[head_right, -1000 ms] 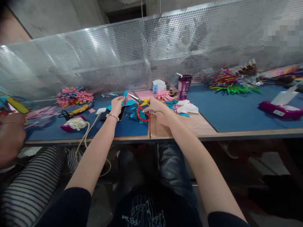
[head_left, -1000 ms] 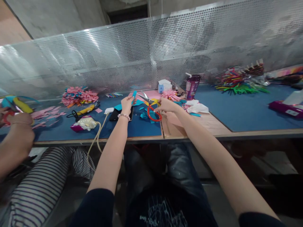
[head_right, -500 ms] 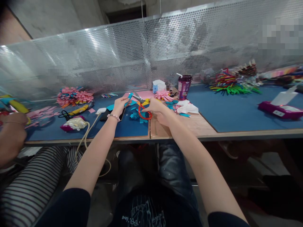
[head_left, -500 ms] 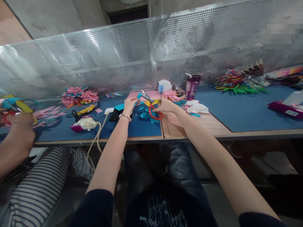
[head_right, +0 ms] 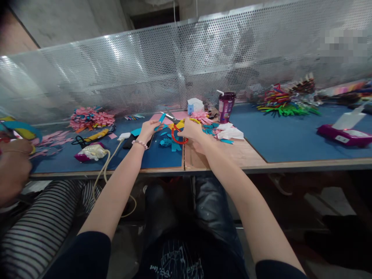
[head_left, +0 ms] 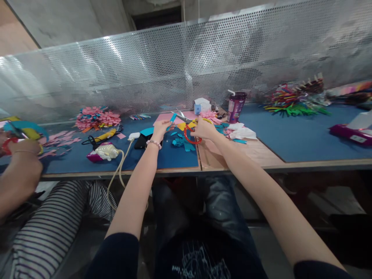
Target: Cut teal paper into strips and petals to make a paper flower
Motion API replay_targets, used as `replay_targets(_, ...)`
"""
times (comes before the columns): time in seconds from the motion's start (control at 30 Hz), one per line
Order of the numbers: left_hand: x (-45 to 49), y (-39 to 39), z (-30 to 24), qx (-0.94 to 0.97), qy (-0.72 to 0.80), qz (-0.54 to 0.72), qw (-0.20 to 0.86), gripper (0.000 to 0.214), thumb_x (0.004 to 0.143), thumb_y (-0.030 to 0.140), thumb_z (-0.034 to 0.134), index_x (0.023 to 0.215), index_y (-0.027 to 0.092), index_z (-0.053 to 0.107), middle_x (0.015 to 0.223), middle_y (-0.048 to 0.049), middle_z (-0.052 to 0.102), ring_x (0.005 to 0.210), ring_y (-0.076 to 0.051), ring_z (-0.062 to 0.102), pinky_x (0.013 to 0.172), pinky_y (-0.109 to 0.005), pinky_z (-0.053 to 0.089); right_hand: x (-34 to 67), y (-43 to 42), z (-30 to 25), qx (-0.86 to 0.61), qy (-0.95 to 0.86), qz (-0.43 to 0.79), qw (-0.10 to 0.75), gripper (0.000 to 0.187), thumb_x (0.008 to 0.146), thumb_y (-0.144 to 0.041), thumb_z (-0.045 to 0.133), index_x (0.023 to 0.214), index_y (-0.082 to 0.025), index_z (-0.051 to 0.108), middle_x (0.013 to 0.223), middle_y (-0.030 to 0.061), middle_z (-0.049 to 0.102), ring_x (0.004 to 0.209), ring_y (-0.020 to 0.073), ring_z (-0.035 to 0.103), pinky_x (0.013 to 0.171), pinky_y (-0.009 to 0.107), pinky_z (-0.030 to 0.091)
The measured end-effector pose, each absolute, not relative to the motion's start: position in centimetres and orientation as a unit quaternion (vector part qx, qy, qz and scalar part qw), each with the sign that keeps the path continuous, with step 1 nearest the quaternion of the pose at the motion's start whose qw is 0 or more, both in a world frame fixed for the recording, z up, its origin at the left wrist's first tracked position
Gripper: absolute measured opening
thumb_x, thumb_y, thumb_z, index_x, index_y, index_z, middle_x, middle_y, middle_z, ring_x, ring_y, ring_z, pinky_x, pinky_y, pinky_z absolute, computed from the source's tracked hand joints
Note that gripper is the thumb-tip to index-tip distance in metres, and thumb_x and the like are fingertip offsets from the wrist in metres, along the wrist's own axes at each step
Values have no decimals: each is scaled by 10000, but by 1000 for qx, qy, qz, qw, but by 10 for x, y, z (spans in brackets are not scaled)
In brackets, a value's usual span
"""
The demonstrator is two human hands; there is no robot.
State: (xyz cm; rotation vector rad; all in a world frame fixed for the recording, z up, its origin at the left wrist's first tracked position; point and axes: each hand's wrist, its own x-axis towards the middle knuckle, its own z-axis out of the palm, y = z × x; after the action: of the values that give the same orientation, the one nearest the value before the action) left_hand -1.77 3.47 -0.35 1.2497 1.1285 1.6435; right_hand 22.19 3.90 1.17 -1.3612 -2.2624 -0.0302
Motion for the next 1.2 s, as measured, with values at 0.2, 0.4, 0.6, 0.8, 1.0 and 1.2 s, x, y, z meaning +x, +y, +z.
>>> replay_targets(0.2, -20, 37, -5, 485, 436, 644, 399, 64, 782, 92, 692, 844, 78, 689, 911, -156, 720, 820, -207, 719, 852, -371, 575, 221, 33, 12, -501, -822, -55, 265, 575, 651, -454, 671, 1088, -147, 460, 1108, 168, 630, 1004, 313, 611, 775, 352, 474)
replay_targets(0.4, -24, 42, -9, 488, 412, 651, 412, 40, 785, 81, 680, 823, 71, 691, 887, -146, 721, 836, -207, 719, 877, -367, 578, 220, 37, 10, -494, -822, -77, 273, 608, 671, -427, 656, 1163, -116, 478, 1111, 173, 631, 994, 319, 610, 775, 368, 482)
replay_targets(0.6, -23, 39, -6, 485, 427, 644, 409, 42, 775, 85, 695, 817, 84, 689, 862, -133, 724, 869, -217, 715, 912, -386, 571, 222, 43, 9, -480, -830, -81, 273, 628, 691, -421, 654, 1217, -120, 487, 1150, 168, 622, 1024, 325, 605, 828, 389, 471)
replay_targets(0.8, -24, 40, -6, 470, 421, 652, 420, 57, 769, 70, 704, 823, 80, 684, 891, -152, 723, 880, -227, 719, 921, -403, 565, 222, 41, 10, -478, -830, -75, 277, 675, 693, -425, 654, 1267, -117, 479, 1164, 172, 620, 1059, 336, 597, 867, 417, 460)
replay_targets(1.0, -26, 41, -7, 478, 424, 644, 421, 55, 779, 89, 696, 834, 82, 692, 878, -127, 730, 872, -205, 719, 938, -385, 553, 222, 39, 10, -466, -832, -74, 292, 678, 690, -436, 640, 1273, -124, 493, 1186, 161, 626, 1079, 343, 592, 889, 428, 454)
replay_targets(1.2, -25, 39, -6, 478, 431, 638, 423, 89, 775, 104, 701, 859, 74, 700, 912, -133, 730, 900, -219, 715, 950, -401, 542, 221, 39, 10, -462, -835, -65, 294, 645, 708, -455, 625, 1253, -134, 500, 1193, 158, 624, 1086, 334, 589, 897, 428, 443)
